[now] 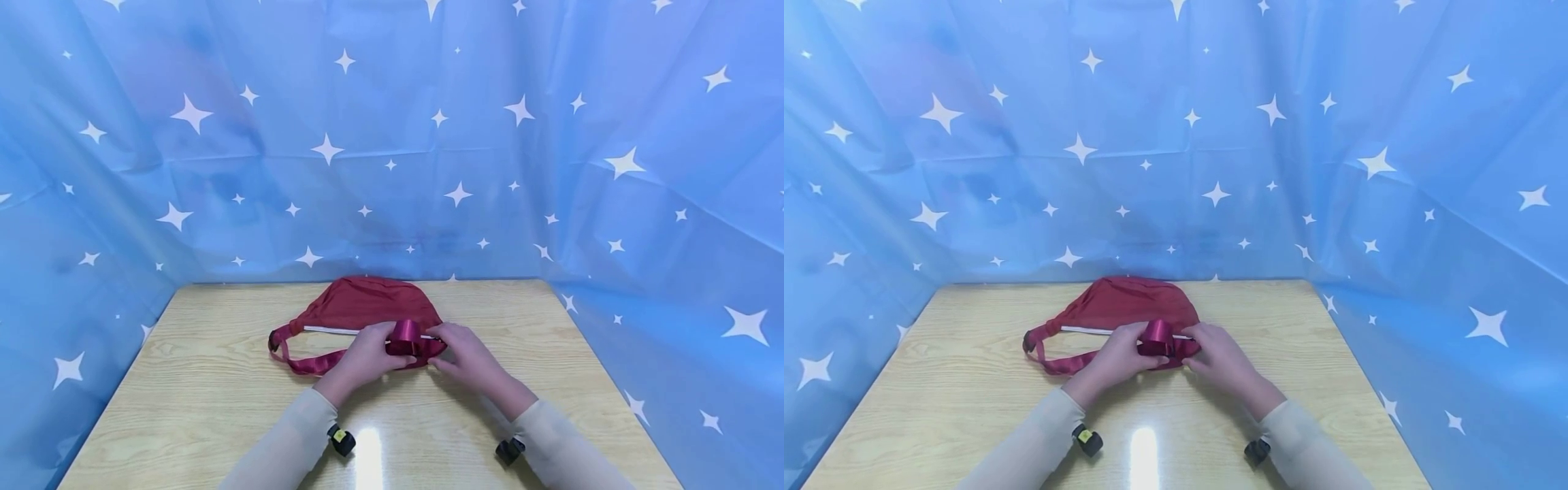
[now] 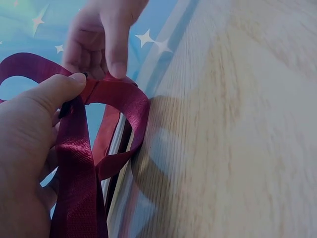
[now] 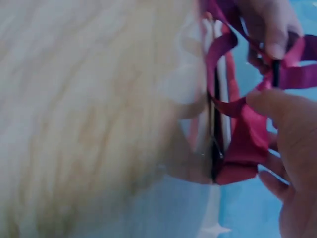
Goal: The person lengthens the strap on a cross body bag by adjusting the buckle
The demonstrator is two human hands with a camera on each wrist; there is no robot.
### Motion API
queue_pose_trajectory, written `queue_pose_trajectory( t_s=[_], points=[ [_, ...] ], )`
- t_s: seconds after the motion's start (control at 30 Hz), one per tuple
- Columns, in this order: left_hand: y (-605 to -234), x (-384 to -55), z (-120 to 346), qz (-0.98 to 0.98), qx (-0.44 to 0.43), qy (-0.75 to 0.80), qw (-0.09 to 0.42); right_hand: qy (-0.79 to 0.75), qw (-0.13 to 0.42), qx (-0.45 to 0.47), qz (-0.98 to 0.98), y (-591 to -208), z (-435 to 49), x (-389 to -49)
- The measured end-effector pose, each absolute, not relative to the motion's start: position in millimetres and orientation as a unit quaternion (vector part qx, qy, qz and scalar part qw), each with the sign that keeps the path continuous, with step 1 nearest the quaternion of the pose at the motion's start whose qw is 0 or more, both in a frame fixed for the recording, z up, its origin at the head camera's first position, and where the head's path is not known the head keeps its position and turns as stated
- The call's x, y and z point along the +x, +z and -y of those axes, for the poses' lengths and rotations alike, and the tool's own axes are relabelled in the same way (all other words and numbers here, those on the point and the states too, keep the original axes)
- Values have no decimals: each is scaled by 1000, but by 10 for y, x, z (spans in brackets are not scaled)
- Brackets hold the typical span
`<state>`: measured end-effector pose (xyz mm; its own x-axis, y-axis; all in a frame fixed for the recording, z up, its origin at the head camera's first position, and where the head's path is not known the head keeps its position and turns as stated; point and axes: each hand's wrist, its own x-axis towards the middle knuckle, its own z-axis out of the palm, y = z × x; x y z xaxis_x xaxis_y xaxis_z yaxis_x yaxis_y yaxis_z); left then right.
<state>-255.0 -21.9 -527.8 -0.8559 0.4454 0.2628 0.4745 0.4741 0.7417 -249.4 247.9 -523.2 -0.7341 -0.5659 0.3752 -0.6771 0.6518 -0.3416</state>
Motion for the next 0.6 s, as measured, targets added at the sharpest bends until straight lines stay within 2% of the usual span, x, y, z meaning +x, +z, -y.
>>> queue_pose_trajectory(
  t_s=[0.37,0.6],
  points=[
    [-5280,-2556,245,862,-256,-437,12,172,161,376,896,-5268,-2477,-2527],
    [-5284,-2572,296,866,-242,-438,14,144,185,377,896,-5263,-2702,-2608]
  ],
)
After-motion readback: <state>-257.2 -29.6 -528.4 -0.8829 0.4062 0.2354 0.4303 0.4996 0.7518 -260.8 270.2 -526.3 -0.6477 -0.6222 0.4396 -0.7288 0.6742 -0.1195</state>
